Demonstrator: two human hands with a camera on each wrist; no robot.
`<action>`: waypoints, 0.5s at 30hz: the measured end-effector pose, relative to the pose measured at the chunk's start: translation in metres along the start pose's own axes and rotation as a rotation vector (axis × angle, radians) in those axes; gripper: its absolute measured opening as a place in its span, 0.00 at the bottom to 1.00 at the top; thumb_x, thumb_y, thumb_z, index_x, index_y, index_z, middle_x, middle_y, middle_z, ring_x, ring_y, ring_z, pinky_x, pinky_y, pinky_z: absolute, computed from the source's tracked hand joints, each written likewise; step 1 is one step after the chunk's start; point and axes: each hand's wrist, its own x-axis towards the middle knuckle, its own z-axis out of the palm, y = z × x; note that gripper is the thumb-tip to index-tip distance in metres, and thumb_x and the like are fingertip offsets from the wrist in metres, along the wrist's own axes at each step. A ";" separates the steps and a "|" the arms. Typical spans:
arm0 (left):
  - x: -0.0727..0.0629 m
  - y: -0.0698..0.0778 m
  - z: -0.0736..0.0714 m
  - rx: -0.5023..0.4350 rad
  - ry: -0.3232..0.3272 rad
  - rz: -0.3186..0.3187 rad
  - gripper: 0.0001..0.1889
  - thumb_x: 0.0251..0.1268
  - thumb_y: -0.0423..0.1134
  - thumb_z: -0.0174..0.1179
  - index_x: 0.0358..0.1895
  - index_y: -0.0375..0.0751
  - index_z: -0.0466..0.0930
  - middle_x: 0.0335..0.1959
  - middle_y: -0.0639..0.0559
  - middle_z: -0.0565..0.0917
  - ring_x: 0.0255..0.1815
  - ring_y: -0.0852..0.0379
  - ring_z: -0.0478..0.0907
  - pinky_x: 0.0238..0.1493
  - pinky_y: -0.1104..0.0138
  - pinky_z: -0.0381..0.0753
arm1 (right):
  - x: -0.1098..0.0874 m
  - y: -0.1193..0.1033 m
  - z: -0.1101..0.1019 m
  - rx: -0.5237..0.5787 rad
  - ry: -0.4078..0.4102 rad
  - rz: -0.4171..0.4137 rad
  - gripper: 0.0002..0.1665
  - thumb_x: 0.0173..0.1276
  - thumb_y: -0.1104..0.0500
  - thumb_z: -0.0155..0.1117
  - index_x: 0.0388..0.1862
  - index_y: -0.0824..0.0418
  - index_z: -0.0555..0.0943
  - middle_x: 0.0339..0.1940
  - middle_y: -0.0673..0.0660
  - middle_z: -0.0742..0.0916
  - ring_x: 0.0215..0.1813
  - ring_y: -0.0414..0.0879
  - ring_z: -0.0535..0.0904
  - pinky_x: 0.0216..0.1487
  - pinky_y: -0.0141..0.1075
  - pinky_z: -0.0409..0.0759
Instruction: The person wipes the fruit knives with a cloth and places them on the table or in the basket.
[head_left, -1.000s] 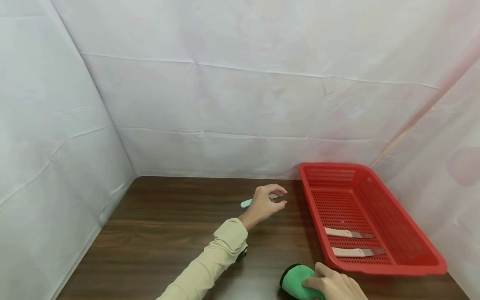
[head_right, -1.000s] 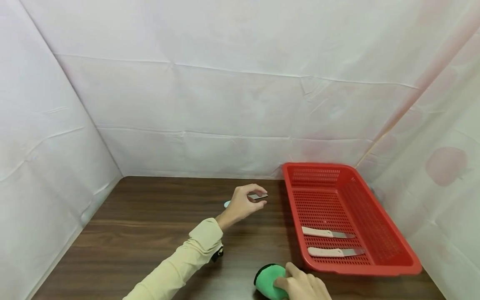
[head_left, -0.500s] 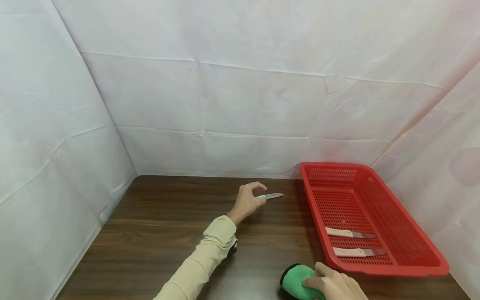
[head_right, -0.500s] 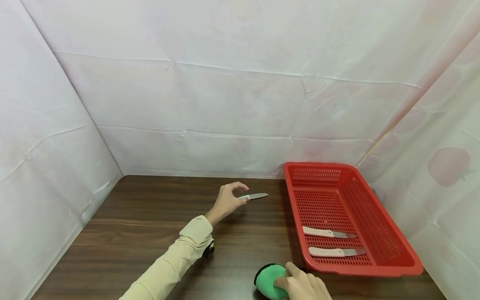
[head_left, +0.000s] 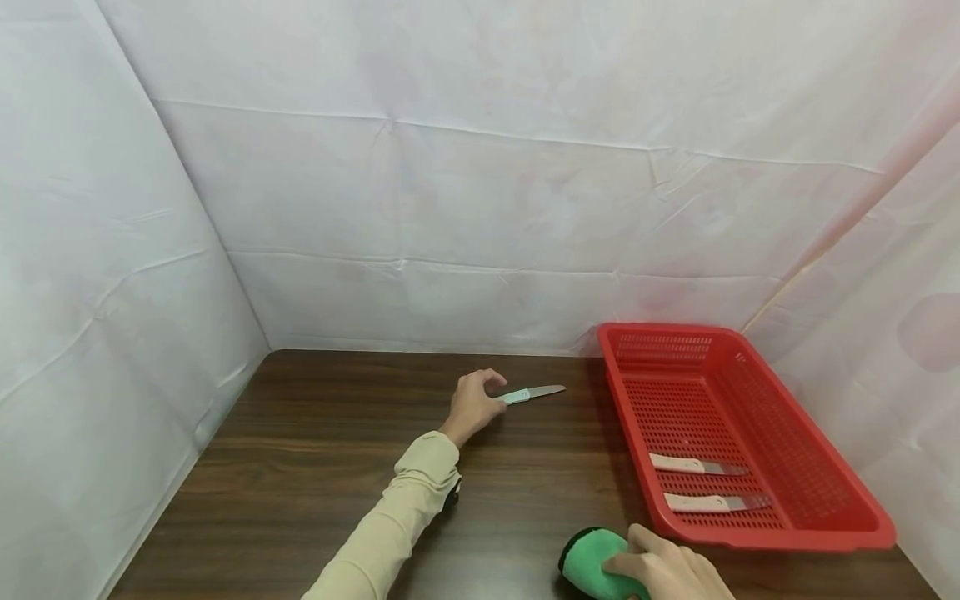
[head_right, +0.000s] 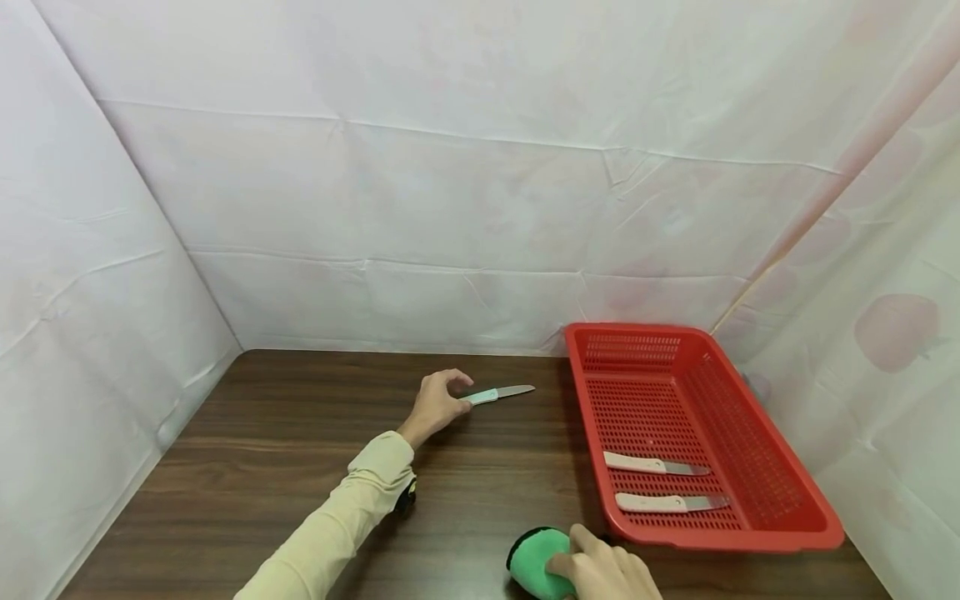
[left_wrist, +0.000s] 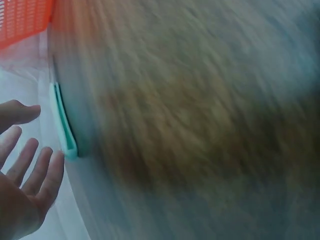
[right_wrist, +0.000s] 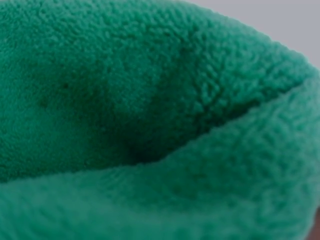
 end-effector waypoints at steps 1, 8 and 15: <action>0.000 -0.002 0.000 0.008 -0.003 -0.012 0.18 0.44 0.27 0.71 0.43 0.40 0.83 0.43 0.46 0.83 0.44 0.47 0.79 0.41 0.57 0.79 | 0.000 0.000 0.000 -0.001 0.001 0.000 0.13 0.54 0.62 0.70 0.39 0.49 0.87 0.23 0.40 0.63 0.19 0.32 0.55 0.16 0.26 0.56; 0.002 -0.008 0.000 0.059 -0.040 -0.064 0.18 0.42 0.26 0.70 0.41 0.40 0.83 0.40 0.49 0.84 0.38 0.53 0.78 0.37 0.63 0.79 | -0.001 -0.002 -0.001 0.012 0.001 0.009 0.12 0.54 0.60 0.71 0.39 0.50 0.87 0.22 0.40 0.63 0.19 0.31 0.54 0.17 0.25 0.56; 0.003 -0.013 -0.002 0.037 -0.062 -0.056 0.16 0.40 0.22 0.70 0.37 0.34 0.84 0.34 0.44 0.84 0.35 0.53 0.78 0.38 0.63 0.80 | -0.002 -0.004 -0.003 0.029 -0.015 0.010 0.14 0.55 0.49 0.71 0.40 0.52 0.87 0.23 0.41 0.62 0.20 0.32 0.53 0.17 0.25 0.55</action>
